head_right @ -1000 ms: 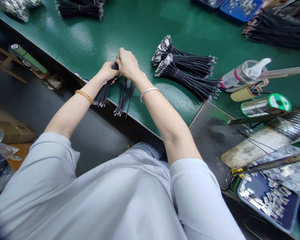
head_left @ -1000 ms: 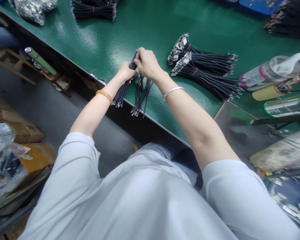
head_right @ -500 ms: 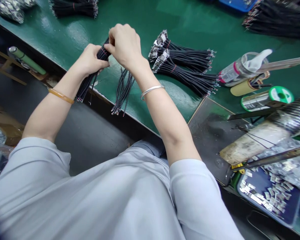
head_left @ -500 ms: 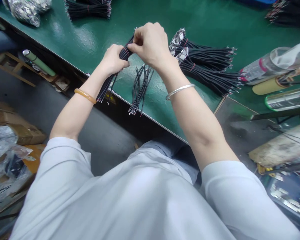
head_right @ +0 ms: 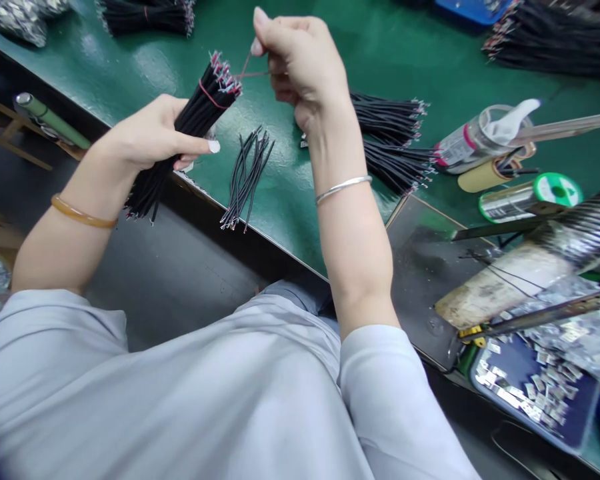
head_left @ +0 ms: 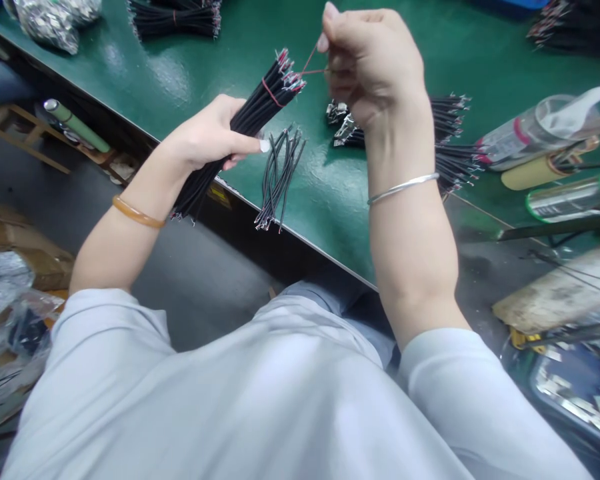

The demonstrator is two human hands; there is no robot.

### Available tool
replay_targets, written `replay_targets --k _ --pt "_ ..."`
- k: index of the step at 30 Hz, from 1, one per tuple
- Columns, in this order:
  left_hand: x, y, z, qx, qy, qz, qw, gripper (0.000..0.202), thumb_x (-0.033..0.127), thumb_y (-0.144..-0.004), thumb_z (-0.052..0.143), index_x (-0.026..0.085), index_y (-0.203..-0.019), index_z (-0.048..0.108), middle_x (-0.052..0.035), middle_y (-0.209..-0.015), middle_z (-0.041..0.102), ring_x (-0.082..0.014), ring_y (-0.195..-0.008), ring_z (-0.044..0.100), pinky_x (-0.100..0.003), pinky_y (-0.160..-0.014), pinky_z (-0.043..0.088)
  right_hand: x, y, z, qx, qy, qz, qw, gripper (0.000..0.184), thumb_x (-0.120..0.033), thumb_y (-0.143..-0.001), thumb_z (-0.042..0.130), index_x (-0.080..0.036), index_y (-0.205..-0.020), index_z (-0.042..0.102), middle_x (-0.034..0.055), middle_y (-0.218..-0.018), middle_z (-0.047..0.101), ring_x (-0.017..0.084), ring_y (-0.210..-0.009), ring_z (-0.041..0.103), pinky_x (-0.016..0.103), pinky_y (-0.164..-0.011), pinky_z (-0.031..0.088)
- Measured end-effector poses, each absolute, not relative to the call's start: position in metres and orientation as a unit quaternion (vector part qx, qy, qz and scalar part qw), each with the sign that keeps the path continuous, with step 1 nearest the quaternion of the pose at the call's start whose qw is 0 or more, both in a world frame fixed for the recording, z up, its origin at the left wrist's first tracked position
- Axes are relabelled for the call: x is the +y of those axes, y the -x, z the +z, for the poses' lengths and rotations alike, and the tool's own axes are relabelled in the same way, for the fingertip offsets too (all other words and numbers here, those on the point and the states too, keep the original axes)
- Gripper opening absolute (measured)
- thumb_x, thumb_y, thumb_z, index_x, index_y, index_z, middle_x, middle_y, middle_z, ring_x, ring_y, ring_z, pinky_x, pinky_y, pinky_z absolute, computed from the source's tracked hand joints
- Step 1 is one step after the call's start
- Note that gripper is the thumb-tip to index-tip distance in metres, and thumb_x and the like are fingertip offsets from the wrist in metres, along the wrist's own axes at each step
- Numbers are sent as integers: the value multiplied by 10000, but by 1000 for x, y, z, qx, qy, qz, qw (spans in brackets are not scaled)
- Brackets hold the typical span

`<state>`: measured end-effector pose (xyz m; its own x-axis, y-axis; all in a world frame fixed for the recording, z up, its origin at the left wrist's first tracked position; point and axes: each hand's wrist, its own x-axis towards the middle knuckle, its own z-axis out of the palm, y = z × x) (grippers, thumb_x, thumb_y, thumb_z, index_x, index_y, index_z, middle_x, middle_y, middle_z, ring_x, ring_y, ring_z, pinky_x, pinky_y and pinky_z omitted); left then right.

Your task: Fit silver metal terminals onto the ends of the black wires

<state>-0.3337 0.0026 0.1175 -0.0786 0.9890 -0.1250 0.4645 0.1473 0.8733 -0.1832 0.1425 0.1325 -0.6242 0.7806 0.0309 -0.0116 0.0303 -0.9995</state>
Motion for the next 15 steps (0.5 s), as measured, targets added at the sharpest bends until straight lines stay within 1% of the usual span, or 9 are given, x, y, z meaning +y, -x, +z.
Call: replay_targets --k 2,4,5,7,9,10,12,15 --pt "0 333 118 641 -539 357 413 275 0 -906 643 160 -736 498 110 -463 436 17 -397 412 -138 -466 299 143 177 130 -652 260 642 308 551 -140 -1068 433 -188 -524 510 -112 -385 211 55 -390 101 239 -435 49" --pt "-4 332 120 633 -518 371 440 263 -5 -909 638 156 -740 516 106 -469 439 18 -396 401 -136 -451 296 141 172 126 -672 191 639 321 514 -126 -1044 454 -194 -545 556 -105 -408 224 63 -401 115 233 -420 100" --pt "-6 332 122 625 -509 377 455 258 -13 -910 631 153 -743 524 105 -474 437 18 -399 397 -134 -446 292 139 169 125 -680 158 631 339 488 -124 -1027 473 -199 -554 568 -94 -427 268 63 -407 142 226 -419 139" --pt "-11 332 125 601 -498 387 490 254 -22 -924 591 151 -748 530 104 -470 421 15 -392 393 -129 -440 280 133 164 122 -691 122 602 381 436 -156 -986 540 -212 -554 551 -59 -497 414 58 -436 236 207 -433 221" --pt "-17 333 126 582 -488 393 519 263 -18 -946 536 156 -750 528 105 -451 400 10 -364 385 -128 -433 266 128 160 122 -707 122 574 395 416 -193 -949 591 -218 -543 504 -32 -584 527 57 -477 329 194 -455 283" --pt "-20 333 125 580 -481 394 527 262 -14 -948 525 159 -752 532 106 -443 395 7 -348 379 -130 -429 266 126 158 124 -717 128 562 392 419 -200 -940 599 -220 -537 485 -27 -604 551 60 -491 359 194 -463 304" --pt "-25 334 121 601 -458 387 529 229 2 -923 575 157 -755 557 103 -451 406 1 -335 381 -136 -426 283 125 154 128 -736 135 538 389 416 -186 -942 590 -228 -540 492 -31 -603 567 63 -498 398 197 -475 331" --pt "-29 339 114 680 -396 360 502 183 16 -817 725 149 -764 611 90 -493 430 -12 -369 419 -138 -430 312 130 148 141 -731 119 499 450 392 -173 -953 572 -228 -565 557 -63 -605 584 30 -490 435 198 -489 324"
